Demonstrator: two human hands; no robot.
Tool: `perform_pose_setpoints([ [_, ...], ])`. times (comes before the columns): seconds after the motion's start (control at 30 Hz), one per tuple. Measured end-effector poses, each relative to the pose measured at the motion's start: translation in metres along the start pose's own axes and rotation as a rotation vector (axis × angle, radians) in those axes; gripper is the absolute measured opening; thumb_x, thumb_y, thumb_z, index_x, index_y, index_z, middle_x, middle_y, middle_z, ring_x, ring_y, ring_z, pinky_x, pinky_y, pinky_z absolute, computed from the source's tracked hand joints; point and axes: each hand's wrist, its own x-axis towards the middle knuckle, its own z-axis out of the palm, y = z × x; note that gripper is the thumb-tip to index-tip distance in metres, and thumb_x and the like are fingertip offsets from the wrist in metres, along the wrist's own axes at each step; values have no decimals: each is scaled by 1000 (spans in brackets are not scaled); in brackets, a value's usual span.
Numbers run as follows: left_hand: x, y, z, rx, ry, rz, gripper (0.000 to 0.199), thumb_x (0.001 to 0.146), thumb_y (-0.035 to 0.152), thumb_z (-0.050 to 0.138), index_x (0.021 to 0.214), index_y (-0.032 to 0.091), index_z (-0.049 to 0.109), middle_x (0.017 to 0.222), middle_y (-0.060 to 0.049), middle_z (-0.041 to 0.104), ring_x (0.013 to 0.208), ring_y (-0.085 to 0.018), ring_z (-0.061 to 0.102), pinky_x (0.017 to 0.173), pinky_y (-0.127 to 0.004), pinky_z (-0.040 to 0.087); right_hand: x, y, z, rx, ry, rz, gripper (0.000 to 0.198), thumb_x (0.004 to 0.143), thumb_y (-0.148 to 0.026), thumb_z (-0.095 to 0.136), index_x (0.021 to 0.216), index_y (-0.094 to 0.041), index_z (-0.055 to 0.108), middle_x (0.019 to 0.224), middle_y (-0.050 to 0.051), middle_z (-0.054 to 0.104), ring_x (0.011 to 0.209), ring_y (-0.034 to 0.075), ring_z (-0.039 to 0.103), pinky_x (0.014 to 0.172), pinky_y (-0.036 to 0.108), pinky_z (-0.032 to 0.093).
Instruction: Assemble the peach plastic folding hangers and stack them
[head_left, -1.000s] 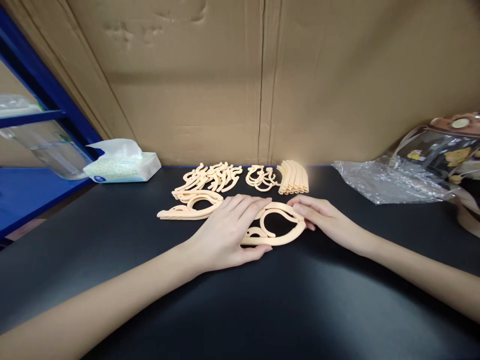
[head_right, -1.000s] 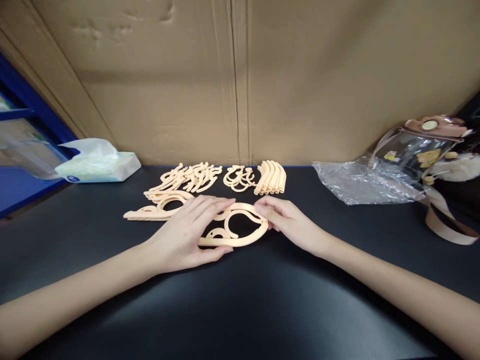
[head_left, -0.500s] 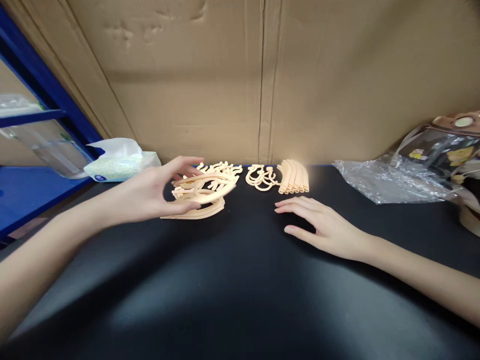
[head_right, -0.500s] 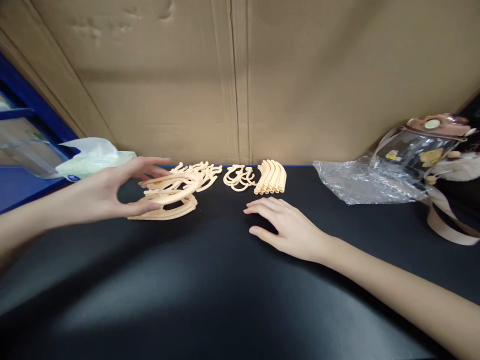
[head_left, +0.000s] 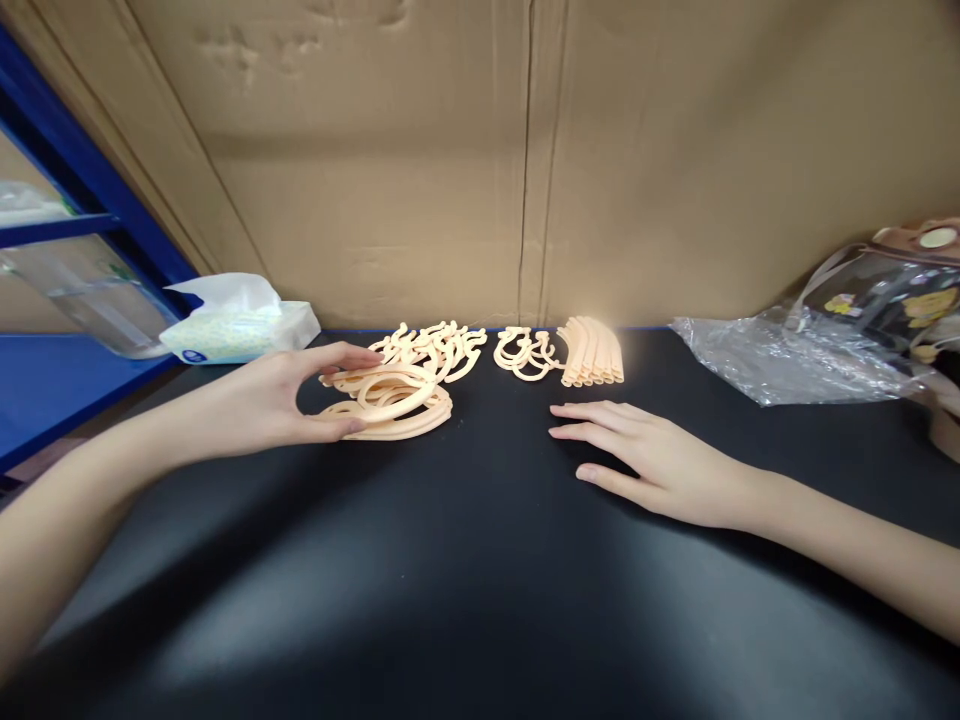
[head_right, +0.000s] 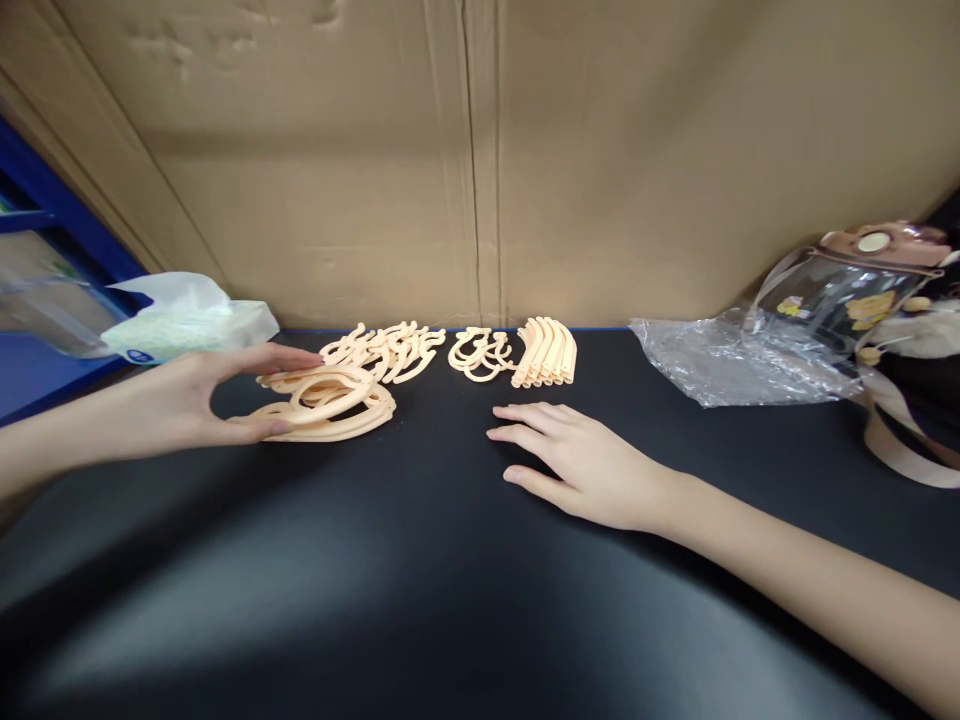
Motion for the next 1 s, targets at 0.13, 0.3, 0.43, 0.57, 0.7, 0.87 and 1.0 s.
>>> perform_pose_setpoints([
  [0.13, 0, 0, 2, -12, -8, -2, 59, 79, 51, 61, 128, 19, 51, 132, -6, 56, 115, -25, 54, 104, -40, 36, 0, 0, 1, 8, 9, -2, 40, 96, -40, 43, 131, -24, 54, 143, 8, 48, 127, 26, 47, 105, 48, 41],
  [0.3, 2, 1, 6, -88, -21, 15, 60, 79, 48, 62, 130, 20, 50, 134, -5, 55, 118, -24, 53, 103, -37, 38, -1, 2, 1, 7, 12, 0, 40, 96, -40, 43, 131, -24, 54, 143, 8, 48, 128, 25, 47, 106, 47, 40],
  [0.43, 3, 2, 8, -94, -39, 18, 58, 81, 45, 62, 131, 20, 49, 135, -5, 54, 118, -23, 53, 103, -39, 38, -2, 2, 1, 2, 2, -1, 41, 96, -40, 43, 131, -23, 53, 143, 8, 47, 128, 25, 47, 107, 47, 40],
  [0.57, 3, 0, 9, -108, -45, 14, 58, 81, 47, 62, 131, 22, 48, 136, -4, 53, 121, -23, 50, 105, -40, 36, -2, 3, 2, 18, 28, -8, 40, 95, -40, 44, 130, -24, 54, 142, 8, 48, 127, 25, 48, 106, 48, 41],
  [0.7, 5, -2, 10, -109, -52, -2, 62, 79, 51, 62, 132, 22, 49, 137, -5, 53, 122, -26, 50, 106, -41, 34, -2, 3, 2, 18, 32, -9, 40, 95, -40, 43, 130, -25, 54, 142, 8, 48, 127, 25, 48, 106, 48, 41],
  [0.87, 5, 0, 11, -85, -41, 1, 63, 79, 52, 62, 132, 21, 49, 136, -5, 54, 121, -26, 52, 106, -41, 34, -2, 2, 2, 0, 16, -2, 40, 96, -41, 42, 130, -23, 54, 142, 8, 48, 127, 25, 47, 106, 47, 40],
  [1.0, 5, 2, 12, -86, -18, -18, 62, 78, 52, 62, 131, 22, 50, 135, -4, 55, 120, -26, 52, 106, -41, 35, -2, 3, 1, -23, -5, -2, 42, 97, -41, 40, 132, -22, 53, 143, 8, 46, 128, 24, 46, 107, 46, 39],
])
